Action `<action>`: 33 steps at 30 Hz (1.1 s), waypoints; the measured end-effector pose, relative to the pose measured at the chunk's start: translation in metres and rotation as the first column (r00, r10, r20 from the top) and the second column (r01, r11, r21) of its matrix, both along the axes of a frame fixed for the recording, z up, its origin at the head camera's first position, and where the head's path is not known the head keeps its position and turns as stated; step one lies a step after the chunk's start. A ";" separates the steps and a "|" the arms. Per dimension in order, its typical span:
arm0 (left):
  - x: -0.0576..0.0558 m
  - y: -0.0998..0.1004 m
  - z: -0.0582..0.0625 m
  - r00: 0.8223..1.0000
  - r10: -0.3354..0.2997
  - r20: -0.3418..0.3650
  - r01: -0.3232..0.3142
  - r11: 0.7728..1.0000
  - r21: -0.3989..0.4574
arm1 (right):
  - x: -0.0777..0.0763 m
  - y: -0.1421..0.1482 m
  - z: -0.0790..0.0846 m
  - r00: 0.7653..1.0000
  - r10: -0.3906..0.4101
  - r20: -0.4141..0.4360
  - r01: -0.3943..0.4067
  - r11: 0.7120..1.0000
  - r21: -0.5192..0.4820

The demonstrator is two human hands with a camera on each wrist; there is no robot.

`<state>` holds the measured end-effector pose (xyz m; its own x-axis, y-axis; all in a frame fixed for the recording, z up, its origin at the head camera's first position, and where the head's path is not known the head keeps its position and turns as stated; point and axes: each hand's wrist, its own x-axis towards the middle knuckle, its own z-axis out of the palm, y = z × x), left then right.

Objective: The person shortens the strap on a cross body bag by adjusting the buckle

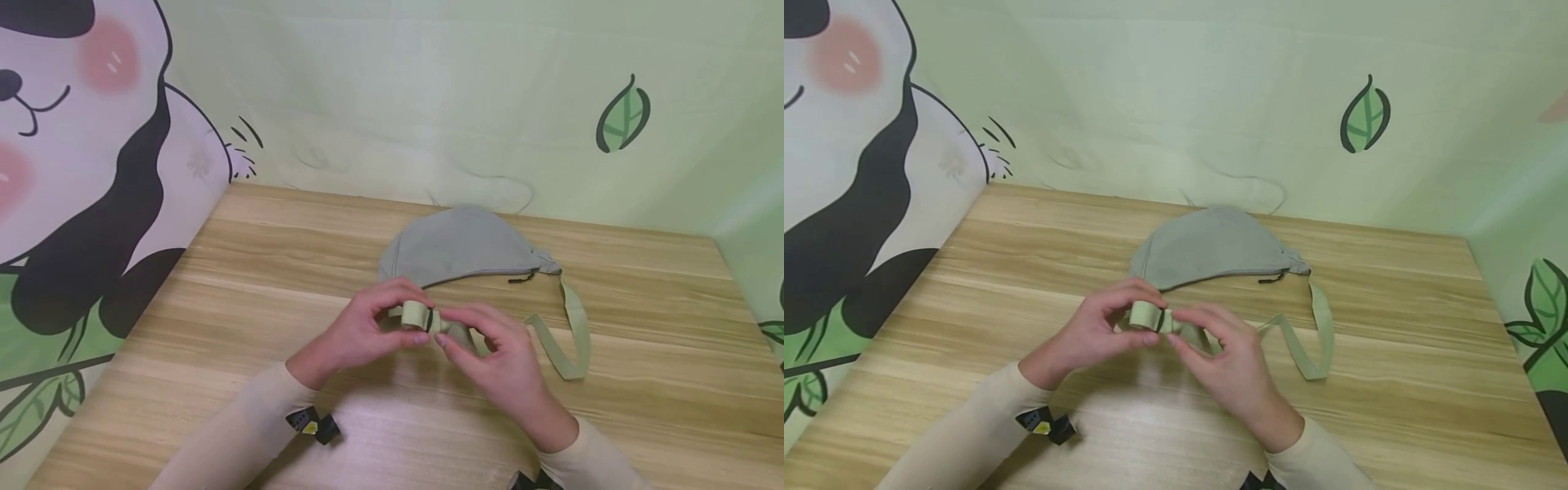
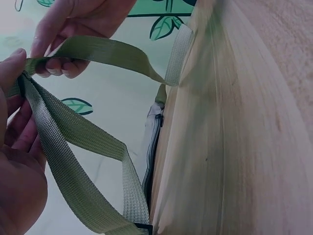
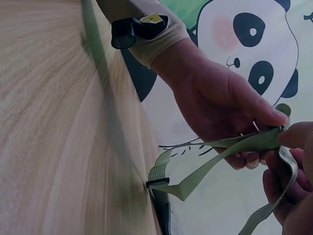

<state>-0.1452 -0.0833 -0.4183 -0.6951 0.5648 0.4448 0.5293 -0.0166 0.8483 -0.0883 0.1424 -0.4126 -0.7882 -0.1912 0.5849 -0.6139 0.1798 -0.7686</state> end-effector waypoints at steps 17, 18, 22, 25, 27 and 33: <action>-0.001 0.002 -0.003 0.999 0.005 -0.034 -0.006 1.000 -0.025 | 0.002 -0.003 -0.002 0.996 0.040 0.080 -0.034 0.997 -0.071; -0.001 0.002 -0.003 0.999 0.005 -0.037 -0.006 1.000 -0.023 | 0.002 -0.003 -0.003 0.995 0.041 0.085 -0.035 0.997 -0.075; 0.000 0.003 -0.003 0.999 0.013 -0.045 -0.013 1.000 -0.004 | 0.002 -0.001 -0.004 0.994 0.051 0.098 -0.043 0.996 -0.077; 0.001 0.003 -0.003 0.999 0.021 -0.041 -0.021 1.000 0.009 | 0.001 0.001 -0.007 0.992 0.059 0.110 -0.052 0.996 -0.067; 0.001 0.002 -0.003 0.999 0.024 -0.035 -0.024 1.000 0.016 | 0.000 0.003 -0.009 0.992 0.060 0.110 -0.055 0.997 -0.047; 0.002 0.001 -0.003 0.999 0.033 -0.024 -0.033 0.999 0.022 | -0.002 0.006 -0.018 1.000 0.014 0.005 -0.014 0.999 0.030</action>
<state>-0.1428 -0.0819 -0.4215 -0.7019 0.5316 0.4741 0.5507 -0.0172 0.8345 -0.0903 0.1481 -0.4310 -0.7879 -0.2197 0.5753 -0.6132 0.1946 -0.7656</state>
